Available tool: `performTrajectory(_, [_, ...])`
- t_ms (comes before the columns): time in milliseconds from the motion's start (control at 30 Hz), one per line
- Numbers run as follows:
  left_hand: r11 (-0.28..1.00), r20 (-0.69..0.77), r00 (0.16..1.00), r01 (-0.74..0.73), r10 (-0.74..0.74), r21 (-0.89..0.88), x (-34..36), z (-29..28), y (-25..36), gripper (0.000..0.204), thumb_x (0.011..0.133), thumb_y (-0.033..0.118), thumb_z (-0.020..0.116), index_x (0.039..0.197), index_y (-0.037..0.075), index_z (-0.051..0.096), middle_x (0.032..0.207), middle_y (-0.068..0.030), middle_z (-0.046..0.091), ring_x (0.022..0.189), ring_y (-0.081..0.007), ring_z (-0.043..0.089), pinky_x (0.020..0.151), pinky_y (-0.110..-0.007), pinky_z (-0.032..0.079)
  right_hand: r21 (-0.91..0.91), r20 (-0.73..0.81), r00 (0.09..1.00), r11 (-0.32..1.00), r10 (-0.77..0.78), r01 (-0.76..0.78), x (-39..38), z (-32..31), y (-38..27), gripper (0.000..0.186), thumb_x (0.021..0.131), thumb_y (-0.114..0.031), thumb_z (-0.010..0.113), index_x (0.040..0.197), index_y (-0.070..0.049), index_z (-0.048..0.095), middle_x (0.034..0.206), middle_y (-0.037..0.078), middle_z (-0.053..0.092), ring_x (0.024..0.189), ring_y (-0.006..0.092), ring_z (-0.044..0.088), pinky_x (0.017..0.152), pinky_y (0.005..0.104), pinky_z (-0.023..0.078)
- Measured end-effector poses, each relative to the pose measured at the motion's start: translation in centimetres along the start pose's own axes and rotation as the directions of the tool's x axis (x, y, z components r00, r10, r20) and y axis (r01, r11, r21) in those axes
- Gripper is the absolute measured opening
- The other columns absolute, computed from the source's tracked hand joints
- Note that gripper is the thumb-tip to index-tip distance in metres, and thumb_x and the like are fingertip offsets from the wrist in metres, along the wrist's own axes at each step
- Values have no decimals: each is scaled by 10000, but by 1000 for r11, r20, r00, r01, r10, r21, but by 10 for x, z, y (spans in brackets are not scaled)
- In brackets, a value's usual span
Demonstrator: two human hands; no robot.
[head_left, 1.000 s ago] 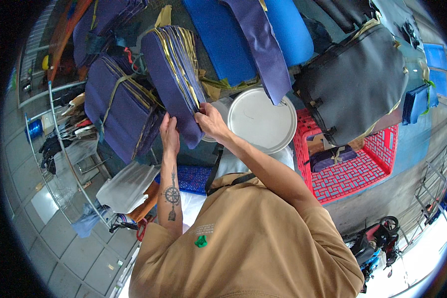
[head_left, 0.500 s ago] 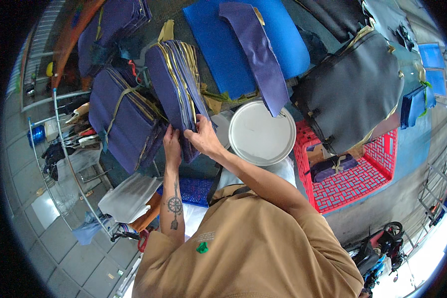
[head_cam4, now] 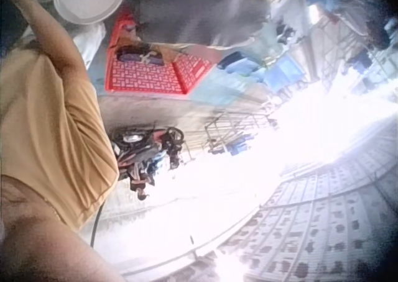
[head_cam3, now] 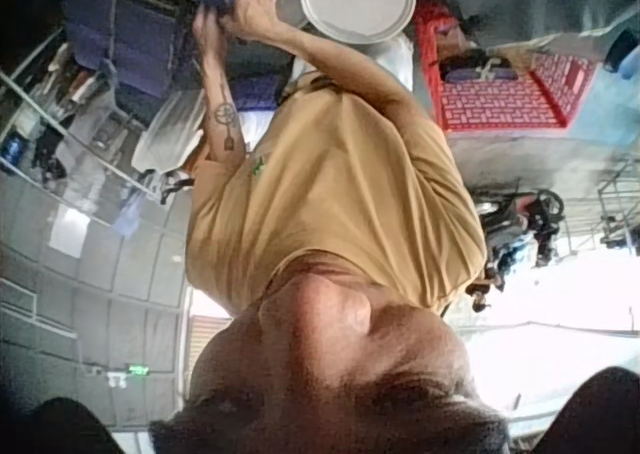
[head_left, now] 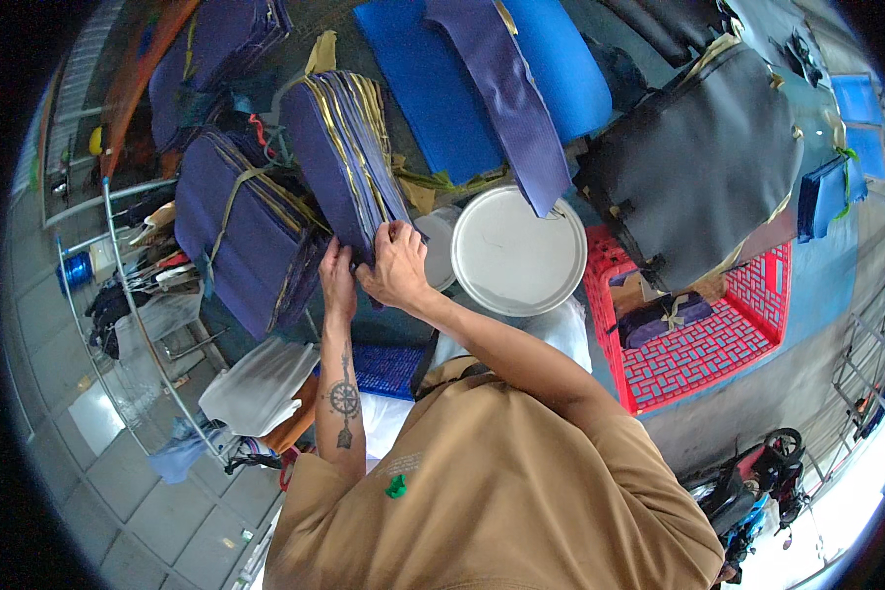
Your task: The person cuts the straps binding a stack of purple fabric using scissors, then separates individual pieces from the stack. The person places the separated fabric pieces into a red crate.
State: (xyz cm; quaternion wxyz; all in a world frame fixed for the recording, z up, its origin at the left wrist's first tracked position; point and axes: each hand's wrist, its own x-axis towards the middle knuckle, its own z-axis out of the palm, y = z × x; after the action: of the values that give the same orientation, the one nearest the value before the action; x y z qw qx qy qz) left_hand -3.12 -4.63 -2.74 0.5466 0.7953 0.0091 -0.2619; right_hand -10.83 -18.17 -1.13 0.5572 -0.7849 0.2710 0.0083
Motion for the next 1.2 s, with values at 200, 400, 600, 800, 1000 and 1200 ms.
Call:
performTrajectory(200, [1000,15,1000,20,-20,13,6,-13,-13,425,1045,148,437,1391,-84,520,1314,-143,631,1162,-208,595,1033,-332,435,-82,19,1000,997,3,-2,-4,1,-12,825,739,-295,692,1359,176,420,1483,390,298,1332,545,343,1100,597,305])
performTrajectory(400, [995,89,995,61,-54,-78,-4,0,18,396,1050,159,429,1364,-47,554,1277,-138,643,1114,-193,616,984,-342,482,-71,26,999,997,-39,41,-3,13,-13,875,784,-314,653,1410,210,340,1519,396,262,1369,546,313,1139,590,265])
performTrajectory(600, [996,28,997,74,-73,-51,-3,-1,17,404,1037,213,495,1345,-37,568,1190,-89,664,1079,-170,616,941,-306,483,37,36,999,999,7,-8,-4,15,-12,852,770,-285,667,1392,195,338,1406,381,383,1326,529,378,1089,601,332])
performTrajectory(800, [990,-54,991,116,-121,-83,-3,-3,11,523,1039,224,513,1461,-79,457,1334,-151,609,1197,-219,588,1034,-336,447,381,93,977,900,191,-212,9,10,-1,778,729,-281,756,1324,127,464,1179,322,602,1086,439,618,928,486,505])
performTrajectory(1000, [981,10,994,112,-111,-159,7,-16,7,583,1040,306,554,1470,-75,452,1361,-140,596,1229,-202,568,1028,-349,456,679,445,873,560,202,-476,34,4,9,534,730,-174,734,1163,116,617,1013,208,708,924,304,692,828,404,550])
performTrajectory(1200, [940,-40,956,277,-290,-201,13,-29,59,549,1040,479,522,1332,21,595,937,17,575,813,-92,514,812,-296,457,724,444,895,575,32,-380,45,-4,-5,464,755,-102,699,1165,92,601,993,174,685,882,246,662,778,381,545])
